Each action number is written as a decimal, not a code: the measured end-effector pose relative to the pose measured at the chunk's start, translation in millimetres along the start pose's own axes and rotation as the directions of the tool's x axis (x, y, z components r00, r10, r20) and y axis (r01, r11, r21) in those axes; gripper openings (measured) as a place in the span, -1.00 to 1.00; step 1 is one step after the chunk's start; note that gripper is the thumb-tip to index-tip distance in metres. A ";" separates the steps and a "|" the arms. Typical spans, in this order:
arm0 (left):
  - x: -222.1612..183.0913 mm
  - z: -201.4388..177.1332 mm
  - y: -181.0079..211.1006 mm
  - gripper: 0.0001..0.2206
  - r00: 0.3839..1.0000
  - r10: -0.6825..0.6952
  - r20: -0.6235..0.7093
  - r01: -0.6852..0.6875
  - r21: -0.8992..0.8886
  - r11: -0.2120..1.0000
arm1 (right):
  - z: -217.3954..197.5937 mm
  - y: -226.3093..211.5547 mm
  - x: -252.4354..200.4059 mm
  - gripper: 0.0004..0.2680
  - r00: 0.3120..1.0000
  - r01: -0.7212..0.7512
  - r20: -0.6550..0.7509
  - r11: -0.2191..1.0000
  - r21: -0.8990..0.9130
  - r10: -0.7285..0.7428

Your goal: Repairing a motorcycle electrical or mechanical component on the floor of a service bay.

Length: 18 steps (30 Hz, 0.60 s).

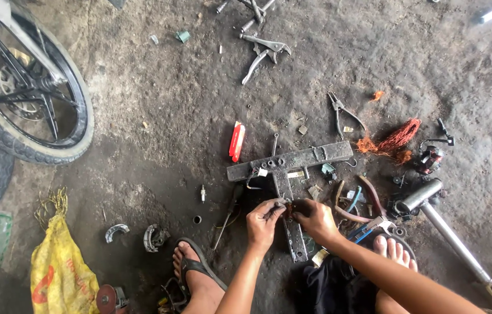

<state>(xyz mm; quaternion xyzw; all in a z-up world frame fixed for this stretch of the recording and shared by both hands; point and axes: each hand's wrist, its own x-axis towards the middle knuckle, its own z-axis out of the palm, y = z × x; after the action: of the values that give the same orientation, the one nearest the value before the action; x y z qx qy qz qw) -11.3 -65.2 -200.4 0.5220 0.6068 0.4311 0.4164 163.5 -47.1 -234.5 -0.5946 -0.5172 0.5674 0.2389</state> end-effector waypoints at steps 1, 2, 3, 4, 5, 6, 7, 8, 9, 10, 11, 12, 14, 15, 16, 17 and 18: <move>0.5 0.0 4.8 -0.82 1.000 -0.002 -0.002 0.002 -0.004 1.000 | 0.3 2.5 0.6 -0.76 1.000 -0.001 0.001 1.000 -0.004 0.001; 0.6 -0.1 9.8 -0.81 0.999 0.038 0.027 -0.039 0.035 0.999 | 0.7 5.2 0.3 -0.77 0.997 0.061 -0.037 0.998 -0.001 -0.061; 0.7 0.3 14.8 -0.79 0.995 0.077 0.057 -0.081 0.073 0.994 | 0.7 8.3 -0.2 -0.77 0.990 0.123 -0.076 0.992 0.000 -0.122; -0.8 1.2 11.1 -0.79 0.996 0.074 0.059 -0.078 0.071 0.994 | -2.1 -0.4 -1.6 -0.77 0.990 0.119 -0.076 0.993 -0.002 -0.118; -2.6 2.5 7.7 -0.80 0.992 0.107 0.062 -0.110 0.063 0.992 | -5.1 -9.0 -3.2 -0.76 0.998 0.029 -0.061 0.999 0.013 -0.028; -3.4 3.4 4.6 -0.80 0.988 0.141 0.065 -0.145 0.055 0.988 | -8.2 -18.3 -4.1 -0.75 0.997 -0.059 -0.047 0.998 0.027 0.060; -3.5 4.0 2.2 -0.80 0.988 0.140 0.068 -0.144 0.053 0.988 | -11.0 -18.1 -2.7 -0.75 0.997 -0.062 -0.049 0.998 0.027 0.063; -3.6 4.0 -0.2 -0.80 0.987 0.130 0.090 -0.137 0.076 0.988 | -13.1 -18.0 -1.2 -0.73 0.991 -0.130 -0.004 0.989 0.066 0.131; -3.8 4.1 -2.6 -0.80 0.987 0.120 0.112 -0.131 0.098 0.987 | -15.3 -17.7 0.1 -0.72 0.980 -0.199 0.043 0.975 0.101 0.195; -3.4 3.7 2.2 -0.80 0.986 0.119 0.119 -0.131 0.098 0.987 | -17.4 -10.7 0.3 -0.72 0.979 -0.202 0.039 0.974 0.105 0.199; -3.1 3.5 6.9 -0.80 0.985 0.129 0.115 -0.142 0.106 0.984 | -19.4 -3.5 0.5 -0.75 0.984 -0.172 0.078 0.976 0.133 0.163; -3.2 4.5 11.4 -0.79 0.985 0.138 0.107 -0.150 0.114 0.982 | -22.6 4.1 0.8 -0.77 0.985 -0.144 0.118 0.977 0.158 0.126; -2.3 5.2 13.2 -0.79 0.983 0.153 0.099 -0.167 0.140 0.976 | -38.4 18.8 -2.5 -0.79 0.986 -0.108 0.139 0.982 0.153 0.087; -2.3 5.2 14.3 -0.79 0.981 0.171 0.089 -0.184 0.169 0.968 | -46.0 26.1 -4.9 -0.82 0.986 -0.069 0.162 0.987 0.148 0.044; -1.9 5.6 13.0 -0.79 0.980 0.173 0.099 -0.187 0.168 0.968 | -60.2 23.8 -10.6 -0.82 0.987 -0.071 0.154 0.986 0.153 0.047; -1.5 5.9 11.9 -0.79 0.979 0.180 0.094 -0.193 0.143 0.971 | -74.3 21.4 -16.6 -0.82 0.995 -0.033 0.095 0.998 0.053 0.028; -2.9 5.9 10.8 -0.79 0.979 0.185 0.082 -0.194 0.120 0.974 | -88.2 18.7 -22.7 -0.82 0.999 0.000 0.046 0.999 -0.053 0.002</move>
<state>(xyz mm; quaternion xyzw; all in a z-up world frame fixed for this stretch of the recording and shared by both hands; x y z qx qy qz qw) -2.4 -66.7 -191.5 0.6177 0.5655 0.4107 0.3605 255.4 -47.1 -219.7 -0.5877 -0.5372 0.5671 0.2107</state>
